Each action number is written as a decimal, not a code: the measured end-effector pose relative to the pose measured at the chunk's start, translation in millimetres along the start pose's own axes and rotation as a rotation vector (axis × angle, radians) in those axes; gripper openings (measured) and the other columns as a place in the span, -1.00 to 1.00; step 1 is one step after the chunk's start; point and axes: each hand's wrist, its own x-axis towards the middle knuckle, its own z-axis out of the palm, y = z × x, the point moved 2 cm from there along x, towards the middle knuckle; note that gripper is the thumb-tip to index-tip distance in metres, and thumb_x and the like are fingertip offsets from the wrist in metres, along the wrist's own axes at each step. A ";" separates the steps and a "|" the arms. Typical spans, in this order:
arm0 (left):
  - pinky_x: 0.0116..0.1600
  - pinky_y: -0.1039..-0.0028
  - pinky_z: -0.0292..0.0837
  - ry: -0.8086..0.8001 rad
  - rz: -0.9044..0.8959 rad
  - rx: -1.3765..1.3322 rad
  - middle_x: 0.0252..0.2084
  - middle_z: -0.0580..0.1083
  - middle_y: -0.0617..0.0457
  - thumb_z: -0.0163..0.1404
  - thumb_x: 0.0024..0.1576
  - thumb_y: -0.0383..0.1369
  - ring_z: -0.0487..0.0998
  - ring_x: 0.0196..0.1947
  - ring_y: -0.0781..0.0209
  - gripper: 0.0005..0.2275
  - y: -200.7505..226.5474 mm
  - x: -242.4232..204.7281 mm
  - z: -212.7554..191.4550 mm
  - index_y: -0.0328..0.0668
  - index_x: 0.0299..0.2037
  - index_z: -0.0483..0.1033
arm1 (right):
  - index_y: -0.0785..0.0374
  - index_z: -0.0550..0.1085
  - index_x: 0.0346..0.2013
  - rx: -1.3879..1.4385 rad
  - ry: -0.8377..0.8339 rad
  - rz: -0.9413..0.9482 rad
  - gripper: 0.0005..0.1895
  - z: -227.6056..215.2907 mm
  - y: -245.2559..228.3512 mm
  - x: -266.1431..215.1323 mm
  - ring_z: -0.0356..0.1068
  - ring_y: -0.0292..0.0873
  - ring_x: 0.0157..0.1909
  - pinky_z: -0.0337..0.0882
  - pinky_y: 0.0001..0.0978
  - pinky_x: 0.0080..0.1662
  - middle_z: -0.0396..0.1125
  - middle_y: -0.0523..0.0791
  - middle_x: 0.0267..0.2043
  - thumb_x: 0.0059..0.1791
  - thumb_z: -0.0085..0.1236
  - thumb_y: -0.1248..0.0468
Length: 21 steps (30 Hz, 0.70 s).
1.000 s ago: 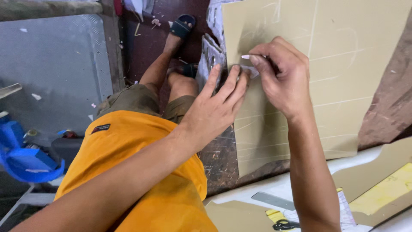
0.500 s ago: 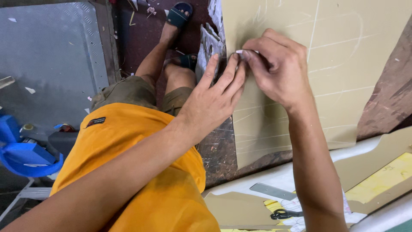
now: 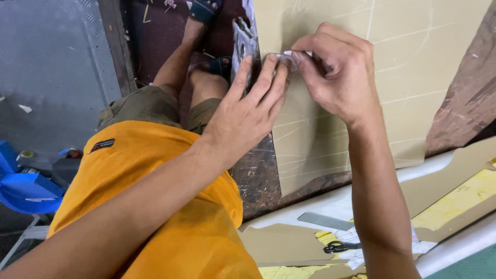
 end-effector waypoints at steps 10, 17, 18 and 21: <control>0.48 -0.06 0.02 -0.020 0.013 0.022 0.47 0.23 -0.20 -0.06 0.22 -0.25 0.15 0.47 -0.15 -0.49 1.6 -0.7 2.0 -0.38 0.35 0.41 | 0.37 0.60 -0.21 -0.005 0.022 0.076 -0.91 -13.2 11.0 -16.6 0.28 -0.30 -0.45 0.22 -0.47 -0.36 0.34 -0.10 -0.39 0.03 0.31 0.54; 0.49 -0.06 0.02 -0.020 0.007 -0.016 0.46 0.23 -0.20 -0.05 0.20 -0.25 0.14 0.48 -0.16 -0.48 0.9 -0.1 2.5 -0.37 0.35 0.40 | 0.37 0.58 -0.25 0.035 0.045 0.105 -0.94 -11.4 18.0 -22.1 0.28 -0.33 -0.45 0.23 -0.49 -0.36 0.33 -0.11 -0.42 0.04 0.32 0.51; 0.49 -0.07 0.02 -0.013 0.004 -0.020 0.47 0.23 -0.20 -0.05 0.21 -0.26 0.14 0.48 -0.16 -0.49 1.0 -0.2 2.5 -0.37 0.35 0.40 | 0.38 0.58 -0.23 0.058 0.045 0.109 -0.95 -12.4 18.3 -23.7 0.26 -0.33 -0.44 0.22 -0.49 -0.35 0.34 -0.11 -0.40 0.07 0.32 0.51; 0.49 -0.07 0.01 -0.013 0.003 -0.015 0.47 0.22 -0.19 -0.05 0.20 -0.26 0.13 0.48 -0.15 -0.49 2.0 0.3 2.7 -0.34 0.35 0.39 | 0.41 0.58 -0.18 0.184 0.100 0.180 -0.96 -18.0 20.1 -26.4 0.21 -0.35 -0.39 0.17 -0.51 -0.31 0.34 -0.11 -0.33 0.14 0.31 0.50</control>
